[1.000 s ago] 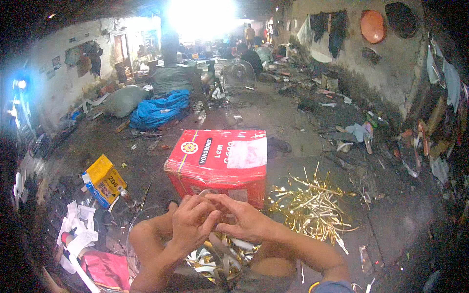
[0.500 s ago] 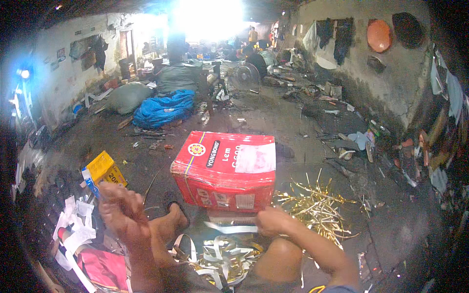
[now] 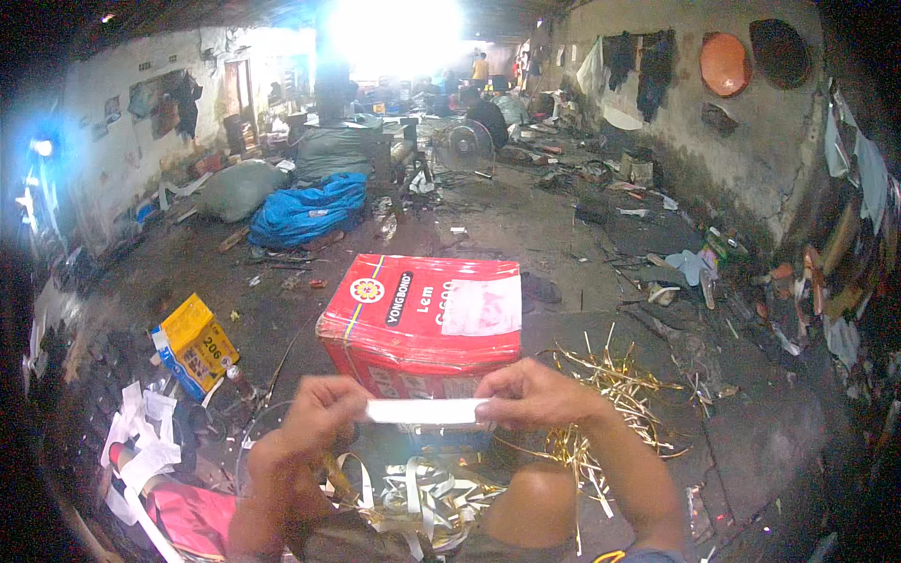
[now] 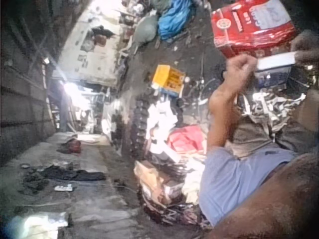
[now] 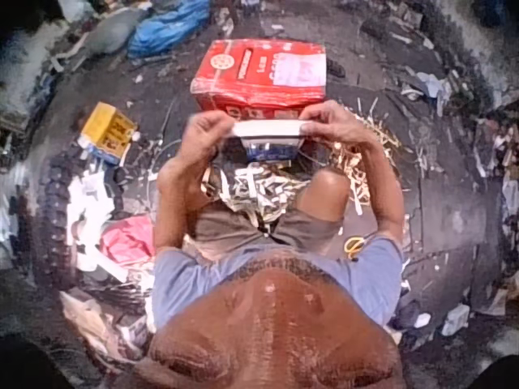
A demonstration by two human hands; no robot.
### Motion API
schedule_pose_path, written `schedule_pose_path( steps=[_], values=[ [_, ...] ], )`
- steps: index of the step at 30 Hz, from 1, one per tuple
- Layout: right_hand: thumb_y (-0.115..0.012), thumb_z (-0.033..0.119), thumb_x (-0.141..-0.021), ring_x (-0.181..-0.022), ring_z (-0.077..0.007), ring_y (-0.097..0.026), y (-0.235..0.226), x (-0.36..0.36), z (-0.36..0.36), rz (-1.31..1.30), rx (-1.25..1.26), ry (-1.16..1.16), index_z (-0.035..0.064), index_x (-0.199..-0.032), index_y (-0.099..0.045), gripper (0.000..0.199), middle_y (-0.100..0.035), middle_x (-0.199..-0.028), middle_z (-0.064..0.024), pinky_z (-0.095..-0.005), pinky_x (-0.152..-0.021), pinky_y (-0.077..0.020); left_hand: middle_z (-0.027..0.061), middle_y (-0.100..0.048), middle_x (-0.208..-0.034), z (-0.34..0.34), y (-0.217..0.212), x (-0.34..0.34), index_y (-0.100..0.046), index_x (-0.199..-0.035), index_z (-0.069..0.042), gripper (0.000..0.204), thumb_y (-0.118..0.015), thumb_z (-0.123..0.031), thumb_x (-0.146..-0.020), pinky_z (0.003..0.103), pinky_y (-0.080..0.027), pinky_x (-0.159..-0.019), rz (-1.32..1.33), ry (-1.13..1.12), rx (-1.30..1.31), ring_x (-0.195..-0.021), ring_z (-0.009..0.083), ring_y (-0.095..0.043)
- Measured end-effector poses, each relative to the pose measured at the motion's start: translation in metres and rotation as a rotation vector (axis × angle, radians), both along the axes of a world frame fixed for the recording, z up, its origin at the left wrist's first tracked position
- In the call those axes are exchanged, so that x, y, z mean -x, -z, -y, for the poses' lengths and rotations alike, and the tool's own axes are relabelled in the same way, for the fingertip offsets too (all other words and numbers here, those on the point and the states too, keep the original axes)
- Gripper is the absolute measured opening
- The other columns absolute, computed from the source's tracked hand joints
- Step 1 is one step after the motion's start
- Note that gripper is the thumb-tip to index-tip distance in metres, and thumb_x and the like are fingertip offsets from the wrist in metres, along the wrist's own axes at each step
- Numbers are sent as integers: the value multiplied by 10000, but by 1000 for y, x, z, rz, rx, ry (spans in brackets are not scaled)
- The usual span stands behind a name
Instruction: The person wraps a red cardboard box with white and gold ribbons. They repeatedly pull ribbon from a pile, place it across the box, and secure it with tape, rotating the box to cover multiple sides.
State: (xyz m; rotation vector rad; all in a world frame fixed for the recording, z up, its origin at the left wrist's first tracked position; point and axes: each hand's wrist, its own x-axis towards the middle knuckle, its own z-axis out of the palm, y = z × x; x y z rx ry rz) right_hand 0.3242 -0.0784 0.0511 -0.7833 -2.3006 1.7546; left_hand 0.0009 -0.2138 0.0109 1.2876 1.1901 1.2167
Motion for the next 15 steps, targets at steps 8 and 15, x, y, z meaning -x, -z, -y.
schedule_pose_path(
  steps=[8, 15],
  values=[
    [-704, 225, -991, -694, -83, -638, -4, 9, -79, -30, -75, 258, 11, -1044, -739, 223, -697, -802, -5, -265, -616, -503, 82, -769, -874, -106, -56, 101, -783, -908, -24, 187, -792, -204, -860, 321, -555, -769, -764, -116, -6, -802, 170, -714],
    [-626, 261, -932, -900, -393, -744, 27, 45, -126, 305, -951, 386, 104, -1146, -766, 300, -766, -1014, -195, -490, -875, -574, 193, -654, -1282, -213, 10, -31, -627, -1358, -65, 546, -797, -213, -861, 476, -509, -1045, -848, -204, -628, -1184, 365, -645]
  ],
)
